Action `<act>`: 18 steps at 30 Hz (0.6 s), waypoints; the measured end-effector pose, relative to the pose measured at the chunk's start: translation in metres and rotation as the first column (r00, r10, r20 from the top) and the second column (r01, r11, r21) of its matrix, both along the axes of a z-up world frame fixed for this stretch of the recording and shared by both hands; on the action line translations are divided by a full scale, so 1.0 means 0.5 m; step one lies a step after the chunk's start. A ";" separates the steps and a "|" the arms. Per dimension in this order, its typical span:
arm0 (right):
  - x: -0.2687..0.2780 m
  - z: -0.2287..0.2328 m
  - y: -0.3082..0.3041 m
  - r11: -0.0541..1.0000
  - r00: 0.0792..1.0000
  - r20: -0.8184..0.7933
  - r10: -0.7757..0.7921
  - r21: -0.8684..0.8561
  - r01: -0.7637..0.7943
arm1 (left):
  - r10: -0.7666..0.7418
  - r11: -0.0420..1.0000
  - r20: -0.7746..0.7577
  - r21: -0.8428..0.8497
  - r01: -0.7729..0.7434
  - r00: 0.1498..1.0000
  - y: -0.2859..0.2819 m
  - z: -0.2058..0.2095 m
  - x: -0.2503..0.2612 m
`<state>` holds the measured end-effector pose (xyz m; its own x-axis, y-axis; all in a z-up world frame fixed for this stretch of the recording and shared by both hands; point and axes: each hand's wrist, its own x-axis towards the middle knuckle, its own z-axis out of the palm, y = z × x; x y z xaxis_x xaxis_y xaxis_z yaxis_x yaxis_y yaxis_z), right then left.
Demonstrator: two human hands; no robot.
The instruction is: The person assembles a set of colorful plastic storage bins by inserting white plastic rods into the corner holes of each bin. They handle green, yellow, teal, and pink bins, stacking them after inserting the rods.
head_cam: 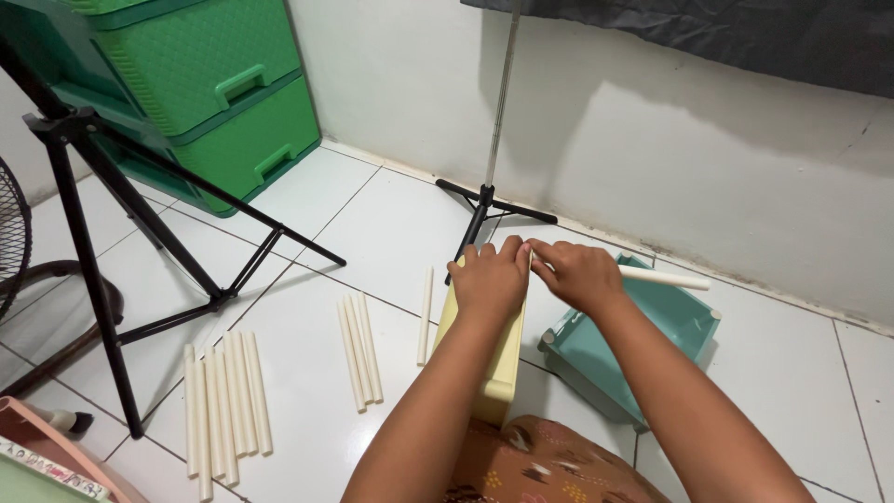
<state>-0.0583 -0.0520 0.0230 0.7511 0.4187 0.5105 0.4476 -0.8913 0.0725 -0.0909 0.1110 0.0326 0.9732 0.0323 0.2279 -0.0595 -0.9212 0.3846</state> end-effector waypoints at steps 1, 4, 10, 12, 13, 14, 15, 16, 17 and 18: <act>0.002 0.006 -0.005 0.999 0.998 -0.039 -0.048 -0.026 0.047 | 0.003 1.000 -0.007 -0.005 -0.003 1.000 0.000 -0.003 0.003; 0.004 0.033 -0.029 0.950 0.890 -0.334 -0.309 -0.154 0.272 | 0.012 1.000 0.029 -0.005 -0.012 1.000 -0.002 -0.016 0.012; -0.029 0.095 -0.030 0.946 0.966 -0.219 -0.141 0.259 0.197 | 0.081 0.992 0.477 -0.123 -0.025 0.875 -0.019 -0.041 0.014; -0.053 0.116 0.002 0.880 0.986 -0.043 0.159 0.460 -0.122 | 0.107 0.973 0.542 -0.230 0.025 0.834 -0.018 -0.041 0.018; -0.067 0.125 0.022 0.798 0.954 0.067 0.291 0.533 -0.281 | 0.115 0.939 0.495 -0.338 0.069 0.861 -0.013 -0.039 0.022; -0.083 0.134 0.042 0.828 0.938 0.195 0.286 0.441 -0.345 | 0.116 0.890 0.447 -0.443 0.107 0.887 -0.006 -0.037 0.027; -0.101 0.140 0.062 0.855 0.902 0.321 0.288 0.339 -0.393 | 0.108 0.828 0.399 -0.543 0.139 0.911 0.002 -0.035 0.032; -0.116 0.145 0.085 0.876 0.848 0.439 0.297 0.228 -0.425 | 0.092 0.695 0.294 -0.703 0.150 0.951 0.011 -0.034 0.035; -0.129 0.147 0.106 0.844 0.847 0.416 0.330 0.271 -0.462 | 0.054 0.532 0.189 -0.836 0.132 0.980 0.020 -0.035 0.037; -0.144 0.145 0.125 0.810 0.844 0.395 0.363 0.315 -0.496 | -0.006 0.350 0.093 -0.932 0.089 0.996 0.025 -0.037 0.035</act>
<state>-0.1302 0.0102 0.0956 0.3216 0.3764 0.8689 0.8046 -0.5924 -0.0412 -0.0734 0.1234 0.0139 0.9657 0.2191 0.1397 -0.1514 0.0377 0.9878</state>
